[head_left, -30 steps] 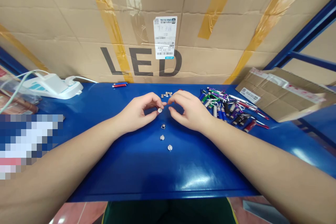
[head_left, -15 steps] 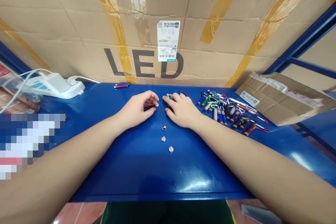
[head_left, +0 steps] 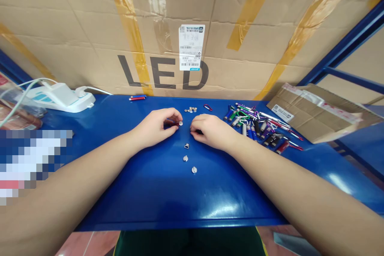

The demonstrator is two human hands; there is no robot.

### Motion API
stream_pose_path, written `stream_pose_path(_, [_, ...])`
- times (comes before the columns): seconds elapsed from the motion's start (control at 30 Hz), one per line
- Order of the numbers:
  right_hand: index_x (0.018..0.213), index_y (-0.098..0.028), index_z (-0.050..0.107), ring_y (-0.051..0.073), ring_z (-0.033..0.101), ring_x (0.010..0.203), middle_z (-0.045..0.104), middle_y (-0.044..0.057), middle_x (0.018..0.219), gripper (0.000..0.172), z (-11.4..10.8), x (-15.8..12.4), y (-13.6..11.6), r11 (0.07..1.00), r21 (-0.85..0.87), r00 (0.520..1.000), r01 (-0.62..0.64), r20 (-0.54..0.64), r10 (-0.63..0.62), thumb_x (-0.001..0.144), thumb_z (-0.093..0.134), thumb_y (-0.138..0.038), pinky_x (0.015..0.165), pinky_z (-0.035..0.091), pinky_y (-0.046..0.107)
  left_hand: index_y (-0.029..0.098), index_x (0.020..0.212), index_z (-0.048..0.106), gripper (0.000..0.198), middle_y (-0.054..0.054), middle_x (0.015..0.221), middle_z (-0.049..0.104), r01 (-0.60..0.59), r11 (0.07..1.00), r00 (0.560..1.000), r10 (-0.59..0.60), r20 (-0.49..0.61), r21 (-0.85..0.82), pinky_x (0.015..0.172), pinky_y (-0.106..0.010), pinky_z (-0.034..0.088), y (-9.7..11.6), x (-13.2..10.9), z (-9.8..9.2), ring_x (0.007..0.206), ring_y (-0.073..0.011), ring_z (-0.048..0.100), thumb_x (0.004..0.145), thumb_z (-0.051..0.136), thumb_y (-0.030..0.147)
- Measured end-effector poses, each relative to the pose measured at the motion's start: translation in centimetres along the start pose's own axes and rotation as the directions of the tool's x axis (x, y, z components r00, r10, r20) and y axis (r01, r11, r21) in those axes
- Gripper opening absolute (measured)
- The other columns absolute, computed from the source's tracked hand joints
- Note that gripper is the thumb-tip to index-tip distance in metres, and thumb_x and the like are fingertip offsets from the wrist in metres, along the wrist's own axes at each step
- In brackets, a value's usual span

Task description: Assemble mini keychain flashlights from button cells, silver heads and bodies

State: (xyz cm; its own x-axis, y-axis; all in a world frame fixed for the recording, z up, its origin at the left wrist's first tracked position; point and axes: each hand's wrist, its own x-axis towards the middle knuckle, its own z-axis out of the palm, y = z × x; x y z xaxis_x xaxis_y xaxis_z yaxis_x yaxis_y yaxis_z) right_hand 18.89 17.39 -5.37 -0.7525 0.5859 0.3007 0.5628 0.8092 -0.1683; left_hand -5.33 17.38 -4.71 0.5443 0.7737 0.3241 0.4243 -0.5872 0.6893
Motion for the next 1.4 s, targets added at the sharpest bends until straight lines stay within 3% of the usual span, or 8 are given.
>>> stream_pose_path(0.07, [0.078,-0.016,0.069,0.019,0.067,0.080,0.071,0.005,0.083,0.013,0.0,-0.3,-0.1,0.999,0.038,1.000,-0.001,-0.027,0.002,0.086,0.068,-0.006,0.078,0.053,0.032,0.019,0.098,0.065,0.013,-0.006,0.102,0.072,-0.001,1.000,1.000,0.001,0.000,-0.006,0.096,-0.042,0.063,0.1,0.0,0.0,0.096,-0.0218,0.073,0.088,0.066,0.027])
stream_pose_path(0.17, [0.082,-0.018,0.068,0.018,0.069,0.082,0.073,0.004,0.086,0.011,-0.1,-0.7,-0.2,0.987,0.154,0.979,0.046,-0.202,-0.014,0.088,0.069,-0.010,0.080,0.055,0.031,0.020,0.099,0.065,0.013,-0.005,0.102,0.072,-0.003,1.000,1.000,0.003,0.005,-0.029,0.094,-0.041,0.063,0.2,-0.1,0.1,0.096,-0.0214,0.073,0.088,0.066,0.026])
stream_pose_path(0.27, [0.085,-0.020,0.067,0.018,0.071,0.086,0.075,0.005,0.091,0.009,-0.2,-0.8,-0.5,0.965,0.206,0.904,0.164,-0.423,-0.064,0.093,0.067,-0.015,0.083,0.058,0.033,0.020,0.100,0.065,0.014,-0.005,0.101,0.072,-0.013,0.998,1.000,0.014,0.020,-0.063,0.092,-0.039,0.064,0.3,-0.2,0.3,0.095,-0.0205,0.073,0.087,0.068,0.026])
stream_pose_path(0.37, [0.087,-0.020,0.068,0.018,0.073,0.087,0.076,0.006,0.092,0.010,-0.2,-0.7,-0.9,0.952,0.187,0.848,0.241,-0.518,-0.113,0.096,0.066,-0.017,0.083,0.060,0.033,0.020,0.101,0.065,0.016,-0.005,0.102,0.073,-0.023,0.996,0.999,0.026,0.024,-0.087,0.089,-0.037,0.065,0.5,-0.3,0.5,0.094,-0.0201,0.074,0.087,0.069,0.026])
stream_pose_path(0.73, [0.091,-0.020,0.070,0.017,0.074,0.088,0.077,0.006,0.093,0.007,0.2,-0.5,-1.4,0.954,0.160,0.832,0.253,-0.539,-0.131,0.097,0.067,-0.017,0.083,0.062,0.031,0.020,0.099,0.064,0.015,-0.003,0.100,0.073,-0.040,0.993,0.999,0.041,0.006,-0.114,0.092,-0.037,0.065,0.7,-0.4,0.7,0.092,-0.0187,0.075,0.087,0.071,0.027])
stream_pose_path(1.2, [0.093,-0.021,0.071,0.017,0.074,0.089,0.077,0.006,0.095,0.006,0.2,-0.6,-1.2,0.950,0.199,0.860,0.240,-0.498,-0.113,0.097,0.067,-0.020,0.083,0.061,0.032,0.020,0.097,0.063,0.014,-0.003,0.099,0.072,-0.049,0.988,0.999,0.050,0.008,-0.146,0.093,-0.038,0.065,0.6,-0.3,0.7,0.091,-0.0182,0.075,0.088,0.071,0.027])
stream_pose_path(1.4, [0.100,-0.020,0.070,0.020,0.070,0.091,0.072,0.007,0.096,0.006,-0.5,-0.8,-0.8,0.959,0.122,0.861,0.254,-0.480,-0.167,0.096,0.066,-0.022,0.086,0.059,0.037,0.020,0.097,0.062,0.014,-0.003,0.099,0.072,-0.047,0.987,0.999,0.049,0.010,-0.151,0.093,-0.039,0.065,0.4,-0.3,0.6,0.093,-0.0187,0.075,0.087,0.070,0.025])
